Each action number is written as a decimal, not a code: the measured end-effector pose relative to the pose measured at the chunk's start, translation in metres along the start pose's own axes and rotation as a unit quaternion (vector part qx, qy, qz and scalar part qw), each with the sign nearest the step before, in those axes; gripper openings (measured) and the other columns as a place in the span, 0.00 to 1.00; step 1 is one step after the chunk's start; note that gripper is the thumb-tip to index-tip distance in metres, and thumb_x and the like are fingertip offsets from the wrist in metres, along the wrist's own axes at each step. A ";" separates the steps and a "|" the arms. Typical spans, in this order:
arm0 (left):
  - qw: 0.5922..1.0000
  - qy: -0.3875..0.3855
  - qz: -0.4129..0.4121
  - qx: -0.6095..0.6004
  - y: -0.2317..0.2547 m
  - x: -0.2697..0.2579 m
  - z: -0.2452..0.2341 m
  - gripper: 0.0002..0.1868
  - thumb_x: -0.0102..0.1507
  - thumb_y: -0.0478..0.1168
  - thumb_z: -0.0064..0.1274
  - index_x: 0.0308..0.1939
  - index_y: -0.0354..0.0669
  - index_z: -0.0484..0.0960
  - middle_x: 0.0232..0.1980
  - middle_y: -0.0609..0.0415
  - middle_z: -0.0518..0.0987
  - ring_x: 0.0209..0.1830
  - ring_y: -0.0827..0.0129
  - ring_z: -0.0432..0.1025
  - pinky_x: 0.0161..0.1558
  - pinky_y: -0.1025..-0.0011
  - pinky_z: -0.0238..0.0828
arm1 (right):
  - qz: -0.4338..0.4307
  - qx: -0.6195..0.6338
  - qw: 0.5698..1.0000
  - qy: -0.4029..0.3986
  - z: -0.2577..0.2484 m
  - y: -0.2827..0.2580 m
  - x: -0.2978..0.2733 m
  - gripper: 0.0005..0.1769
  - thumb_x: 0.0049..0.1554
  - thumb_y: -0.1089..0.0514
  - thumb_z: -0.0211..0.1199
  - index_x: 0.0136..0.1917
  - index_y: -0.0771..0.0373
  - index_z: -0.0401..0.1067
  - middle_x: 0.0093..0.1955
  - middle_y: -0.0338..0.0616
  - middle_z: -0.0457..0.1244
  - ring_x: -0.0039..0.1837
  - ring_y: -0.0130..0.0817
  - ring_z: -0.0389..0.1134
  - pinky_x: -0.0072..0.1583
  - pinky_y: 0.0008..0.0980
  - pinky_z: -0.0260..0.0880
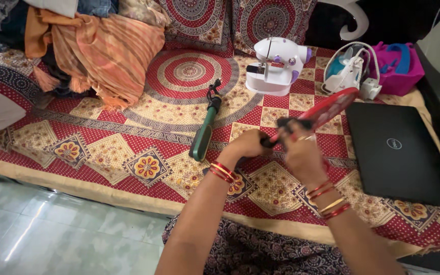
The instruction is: The person wipes the exterior of a closed black laptop with a dark cloth, then wipes a red electric fly swatter and a green handheld device. The person sits on the floor in front of a bed while performing the cleaning task.
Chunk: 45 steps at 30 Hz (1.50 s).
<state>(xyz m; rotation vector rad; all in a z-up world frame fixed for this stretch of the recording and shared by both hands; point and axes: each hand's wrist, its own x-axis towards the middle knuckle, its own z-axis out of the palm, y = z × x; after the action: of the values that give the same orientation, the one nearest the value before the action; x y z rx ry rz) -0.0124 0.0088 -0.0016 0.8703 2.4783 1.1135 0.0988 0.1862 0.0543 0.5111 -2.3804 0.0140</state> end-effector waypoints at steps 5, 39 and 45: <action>0.999 0.012 0.031 0.020 -0.003 0.001 -0.001 0.27 0.52 0.55 0.66 0.50 0.44 0.86 0.44 0.42 0.85 0.44 0.52 0.80 0.50 0.61 0.75 | -0.001 -0.016 0.999 -0.040 0.011 -0.010 -0.007 0.27 0.53 0.66 0.60 0.66 0.59 0.76 0.67 0.58 0.64 0.57 0.51 0.70 0.57 0.46 0.73; 0.977 0.128 -0.027 0.170 0.079 -0.041 -0.012 0.17 0.54 0.47 0.62 0.45 0.48 0.83 0.39 0.43 0.84 0.42 0.47 0.79 0.47 0.50 0.74 | 0.229 0.147 0.932 0.239 -0.064 0.158 0.021 0.24 0.55 0.73 0.69 0.64 0.60 0.78 0.61 0.51 0.68 0.65 0.45 0.70 0.67 0.37 0.68; 0.975 0.117 -0.021 0.186 0.080 -0.042 -0.017 0.18 0.53 0.47 0.62 0.44 0.46 0.83 0.38 0.43 0.84 0.41 0.48 0.79 0.47 0.52 0.75 | 0.387 0.356 0.823 0.214 -0.036 0.206 -0.017 0.21 0.58 0.71 0.66 0.64 0.66 0.77 0.57 0.40 0.69 0.56 0.27 0.68 0.60 0.26 0.67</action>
<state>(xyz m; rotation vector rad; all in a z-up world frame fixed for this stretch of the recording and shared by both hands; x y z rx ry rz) 0.0444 0.0141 0.0704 0.8143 2.9480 0.7877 0.0577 0.3876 0.0968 -0.1794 -1.9021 1.2787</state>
